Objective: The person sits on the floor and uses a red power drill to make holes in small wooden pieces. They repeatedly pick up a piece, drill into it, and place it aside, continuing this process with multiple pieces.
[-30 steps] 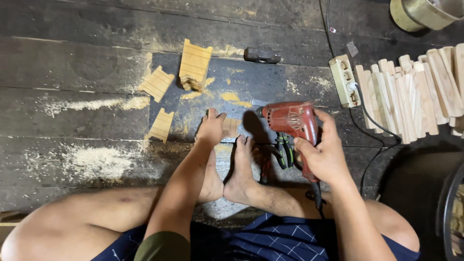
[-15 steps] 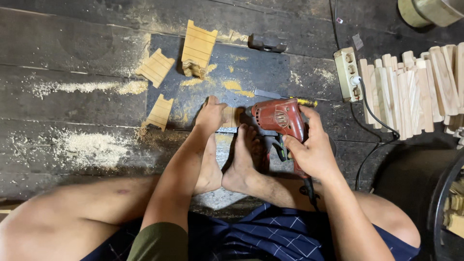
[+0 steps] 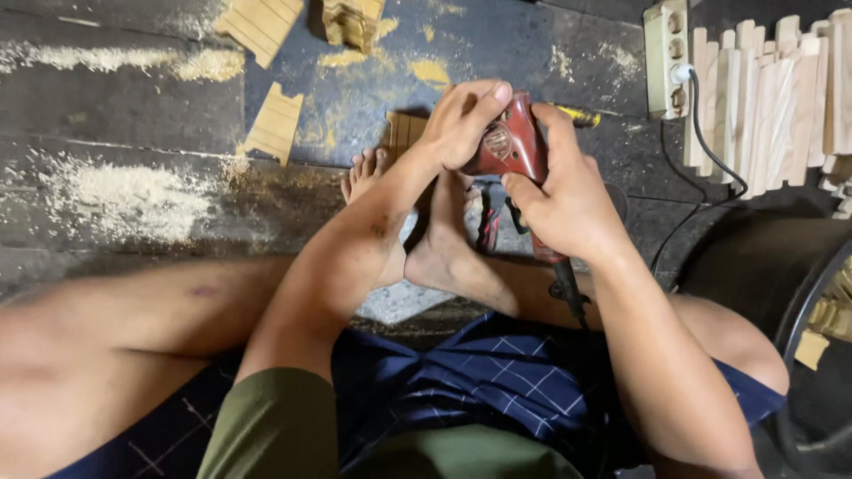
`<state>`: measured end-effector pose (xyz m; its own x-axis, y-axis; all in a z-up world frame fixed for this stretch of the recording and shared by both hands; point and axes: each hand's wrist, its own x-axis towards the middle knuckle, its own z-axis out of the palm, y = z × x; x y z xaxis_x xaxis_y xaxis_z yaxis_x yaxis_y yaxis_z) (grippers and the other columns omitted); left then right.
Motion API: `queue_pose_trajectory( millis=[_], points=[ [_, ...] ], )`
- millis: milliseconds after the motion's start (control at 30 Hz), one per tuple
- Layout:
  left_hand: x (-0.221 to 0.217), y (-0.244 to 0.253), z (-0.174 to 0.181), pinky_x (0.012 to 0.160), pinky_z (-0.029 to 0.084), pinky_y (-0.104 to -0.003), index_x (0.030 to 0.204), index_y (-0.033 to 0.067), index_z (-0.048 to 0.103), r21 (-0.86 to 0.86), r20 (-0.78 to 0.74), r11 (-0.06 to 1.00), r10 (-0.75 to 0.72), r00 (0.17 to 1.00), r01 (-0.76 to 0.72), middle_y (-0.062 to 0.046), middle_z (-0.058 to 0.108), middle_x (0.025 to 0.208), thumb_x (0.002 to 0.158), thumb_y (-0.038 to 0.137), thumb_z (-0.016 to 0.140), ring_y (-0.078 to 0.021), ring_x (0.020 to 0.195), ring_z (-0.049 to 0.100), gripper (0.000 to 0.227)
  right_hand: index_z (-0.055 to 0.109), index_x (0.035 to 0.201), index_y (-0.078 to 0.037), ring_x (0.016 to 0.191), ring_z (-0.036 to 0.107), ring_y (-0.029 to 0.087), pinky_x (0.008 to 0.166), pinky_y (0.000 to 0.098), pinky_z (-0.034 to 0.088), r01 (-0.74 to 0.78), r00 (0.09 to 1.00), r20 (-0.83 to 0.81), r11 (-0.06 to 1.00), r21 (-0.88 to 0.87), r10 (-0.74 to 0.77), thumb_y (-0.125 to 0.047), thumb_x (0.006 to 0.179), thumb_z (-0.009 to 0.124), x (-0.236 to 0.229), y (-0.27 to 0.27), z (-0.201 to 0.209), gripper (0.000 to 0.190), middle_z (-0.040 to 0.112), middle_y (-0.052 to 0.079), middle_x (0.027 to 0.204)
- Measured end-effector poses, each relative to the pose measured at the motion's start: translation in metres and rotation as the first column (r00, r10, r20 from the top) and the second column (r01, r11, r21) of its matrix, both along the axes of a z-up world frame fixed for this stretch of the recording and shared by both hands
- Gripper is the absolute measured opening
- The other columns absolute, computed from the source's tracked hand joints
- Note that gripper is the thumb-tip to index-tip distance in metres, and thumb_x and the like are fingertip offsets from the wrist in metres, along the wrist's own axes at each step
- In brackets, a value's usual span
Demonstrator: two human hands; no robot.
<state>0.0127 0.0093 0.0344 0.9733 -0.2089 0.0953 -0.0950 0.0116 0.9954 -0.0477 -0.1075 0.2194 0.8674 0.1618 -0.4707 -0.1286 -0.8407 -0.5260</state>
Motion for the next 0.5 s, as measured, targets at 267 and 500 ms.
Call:
queue_pose_trajectory(
  millis=[267,500],
  points=[
    [-0.005,0.0,-0.016,0.07,0.04,-0.032,0.071,0.0208,0.049,-0.014,-0.072,1.0,0.004,0.997,-0.005,0.007,0.053,0.07,0.08,0.088,0.024,-0.0132,0.065,0.05,0.072,0.032,0.15,-0.016,0.103,0.065,0.046,0.088,0.0465,0.045,-0.092,0.992,0.088,0.996,-0.009,0.092,-0.016,0.086,0.059,-0.004,-0.012,-0.031,0.069,0.067,0.015,0.124],
    [-0.004,-0.002,-0.019,0.074,0.045,-0.035,0.073,0.0202,0.056,-0.022,-0.071,1.0,0.004,0.997,-0.005,0.005,0.059,0.073,0.082,0.085,0.026,-0.015,0.068,0.056,0.072,0.031,0.151,-0.016,0.108,0.064,0.048,0.09,0.0483,0.045,-0.107,0.988,0.113,0.994,-0.016,0.108,-0.016,0.085,0.06,-0.003,-0.014,-0.039,0.072,0.063,0.014,0.135]
  ],
)
